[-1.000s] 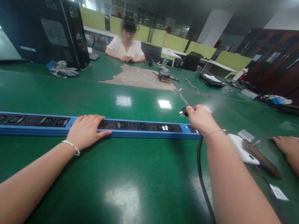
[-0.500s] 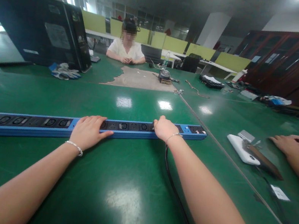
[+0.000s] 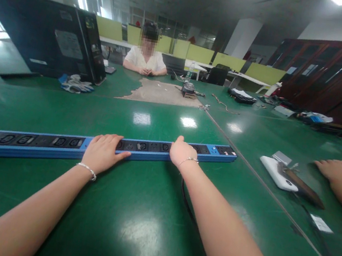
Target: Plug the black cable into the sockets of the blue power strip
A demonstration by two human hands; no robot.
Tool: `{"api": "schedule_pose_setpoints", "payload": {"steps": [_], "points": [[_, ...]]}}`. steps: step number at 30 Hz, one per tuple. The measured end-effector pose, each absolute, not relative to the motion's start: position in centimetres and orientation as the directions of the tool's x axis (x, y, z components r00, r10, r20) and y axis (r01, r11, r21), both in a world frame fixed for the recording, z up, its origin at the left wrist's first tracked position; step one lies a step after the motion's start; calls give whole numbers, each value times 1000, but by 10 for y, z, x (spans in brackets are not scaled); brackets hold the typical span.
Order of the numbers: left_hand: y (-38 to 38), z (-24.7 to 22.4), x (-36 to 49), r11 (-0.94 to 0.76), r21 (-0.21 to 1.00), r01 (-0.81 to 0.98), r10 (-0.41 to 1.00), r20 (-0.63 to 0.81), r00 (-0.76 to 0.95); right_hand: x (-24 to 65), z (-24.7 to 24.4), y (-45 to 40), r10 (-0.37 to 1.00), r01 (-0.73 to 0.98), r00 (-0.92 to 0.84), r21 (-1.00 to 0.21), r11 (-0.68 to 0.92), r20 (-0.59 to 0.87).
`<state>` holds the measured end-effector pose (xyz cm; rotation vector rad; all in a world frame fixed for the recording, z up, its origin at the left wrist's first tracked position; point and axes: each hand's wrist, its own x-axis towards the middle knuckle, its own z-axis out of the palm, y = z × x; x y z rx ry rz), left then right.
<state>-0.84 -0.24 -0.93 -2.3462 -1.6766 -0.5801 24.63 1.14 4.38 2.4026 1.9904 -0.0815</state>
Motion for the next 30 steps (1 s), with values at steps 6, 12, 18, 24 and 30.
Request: {"api": "schedule_pose_setpoints", "payload": {"steps": [6,12,18,24,30], "points": [[-3,-9,-8,-334,75,940,863,426,273,247,42,10,978,978,198,-54,-202,-71],[-3,-9,-8,-327,79,942,863,431,263,247,67,7,972,971,234,-48,-234,-19],[-2,-9,-8,-332,83,939,863,430,267,233,107,5,979,977,138,-184,-109,150],[-3,-13,-9,-358,66,931,839,461,290,177,76,13,999,914,-47,-402,52,24],[-3,-15,-9,-363,64,930,829,477,291,135,57,23,995,962,-102,-255,95,-13]]}}
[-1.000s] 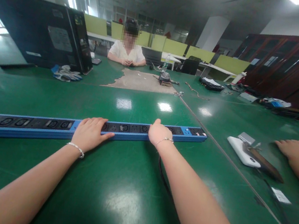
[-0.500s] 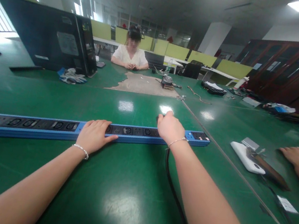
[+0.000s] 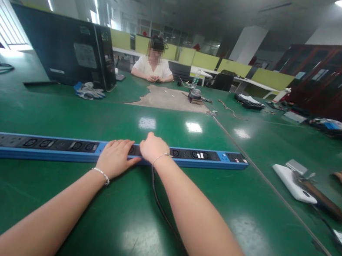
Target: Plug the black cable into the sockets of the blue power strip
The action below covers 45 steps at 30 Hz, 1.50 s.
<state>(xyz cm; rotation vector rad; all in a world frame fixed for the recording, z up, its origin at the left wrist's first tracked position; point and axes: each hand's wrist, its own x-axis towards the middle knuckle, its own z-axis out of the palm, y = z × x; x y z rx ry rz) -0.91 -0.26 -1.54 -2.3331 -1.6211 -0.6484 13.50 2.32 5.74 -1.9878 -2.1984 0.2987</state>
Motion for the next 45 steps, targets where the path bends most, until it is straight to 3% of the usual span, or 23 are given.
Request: {"api": "schedule_pose_setpoints", "payload": {"steps": [9,25,34,40,43,45], "points": [[-4,-12,-8,-367,110,924,844,456,282,118,72,38,976,979,-158,-156,134,-151],[-5,-10,-8,-398,107,911,826,474,305,115,67,29,988,984,-130,-130,119,-85],[-2,-12,-8,-394,110,912,840,446,309,104,51,14,990,980,-129,-146,135,54],[-4,-11,-2,-379,144,914,837,475,272,129,41,23,988,951,-143,-269,153,54],[-5,-9,4,-445,148,883,808,492,325,156,29,17,972,943,-151,-270,195,178],[-4,-9,8,-474,154,867,796,496,347,174,17,8,937,959,-81,-228,167,341]]}}
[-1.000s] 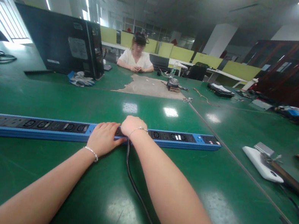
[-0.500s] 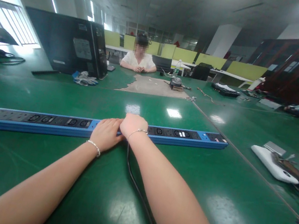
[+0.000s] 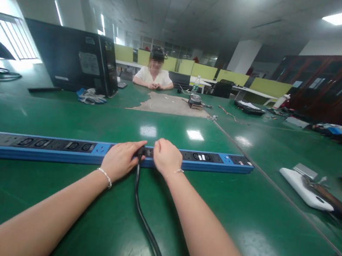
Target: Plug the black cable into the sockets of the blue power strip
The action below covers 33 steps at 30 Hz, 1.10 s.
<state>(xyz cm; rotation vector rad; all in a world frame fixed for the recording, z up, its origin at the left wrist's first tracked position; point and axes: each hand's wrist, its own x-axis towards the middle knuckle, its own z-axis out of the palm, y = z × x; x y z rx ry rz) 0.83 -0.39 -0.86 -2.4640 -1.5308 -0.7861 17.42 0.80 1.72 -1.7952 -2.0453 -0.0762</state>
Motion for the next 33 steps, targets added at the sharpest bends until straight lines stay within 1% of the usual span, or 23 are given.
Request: {"api": "schedule_pose_setpoints", "payload": {"steps": [1,3,4,6,12,18,20,23,27,28,29,31,32,33], "points": [[-4,-8,10,-474,163,865,798,495,344,181,11,4,908,961,-83,-209,182,410],[-3,-8,12,-454,189,871,811,493,316,191,-1,-2,869,959,-102,-186,216,484],[-3,-8,13,-444,200,873,817,490,303,193,-6,-3,859,953,-139,-168,251,493],[-2,-7,14,-436,216,874,824,486,291,194,-12,-2,852,949,-156,-165,270,499],[0,-5,18,-401,217,890,836,484,259,189,-14,2,845,941,-144,-192,277,514],[0,-9,17,-454,206,867,799,524,294,189,-14,1,846,942,-127,-204,267,518],[-2,-11,19,-452,250,856,792,553,257,188,-14,1,844,940,-122,-211,267,522],[-4,-11,22,-431,356,829,781,608,145,188,-14,1,843,938,-117,-220,267,524],[2,2,5,-385,432,816,772,635,28,188,-15,2,839,935,-107,-233,267,534],[6,8,-6,-341,470,814,774,632,-40,188,-16,2,836,934,-105,-234,268,539],[10,15,-19,-279,521,807,763,630,-143,188,-17,3,831,934,-103,-235,270,546],[18,27,-49,-181,620,764,742,595,-307,188,-19,4,819,933,-100,-232,274,564],[21,33,-63,-158,657,737,749,566,-344,188,-20,5,812,933,-99,-231,277,575],[22,37,-75,-154,672,724,781,532,-328,188,-21,6,804,932,-96,-229,279,587]]}}
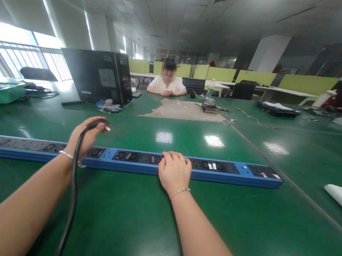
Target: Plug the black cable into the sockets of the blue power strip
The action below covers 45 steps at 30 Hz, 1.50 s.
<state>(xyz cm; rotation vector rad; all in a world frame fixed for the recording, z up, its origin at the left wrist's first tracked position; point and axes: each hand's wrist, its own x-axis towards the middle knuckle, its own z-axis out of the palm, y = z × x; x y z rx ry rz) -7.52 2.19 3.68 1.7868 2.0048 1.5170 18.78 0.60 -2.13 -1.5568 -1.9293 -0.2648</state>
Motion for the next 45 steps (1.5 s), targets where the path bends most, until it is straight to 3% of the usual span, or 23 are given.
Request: {"api": "schedule_pose_setpoints", "payload": {"steps": [5,8,20,28,38,45], "points": [[12,34,-100,-254,506,824,926,374,56,187,-24,8,774,931,-89,-223,287,626],[5,23,-98,-290,432,854,929,343,141,188,-24,8,769,929,-89,-225,293,634],[-7,15,-95,-273,292,917,918,364,157,188,-26,11,763,934,-95,-207,290,640],[-13,1,-97,-248,329,911,901,425,92,188,-27,11,766,936,-94,-206,286,636],[-17,-1,-91,-246,83,966,870,458,183,188,-25,10,778,938,-86,-212,273,623],[-26,-5,-83,-210,80,974,866,478,148,188,-25,10,788,938,-88,-216,271,609]]}}
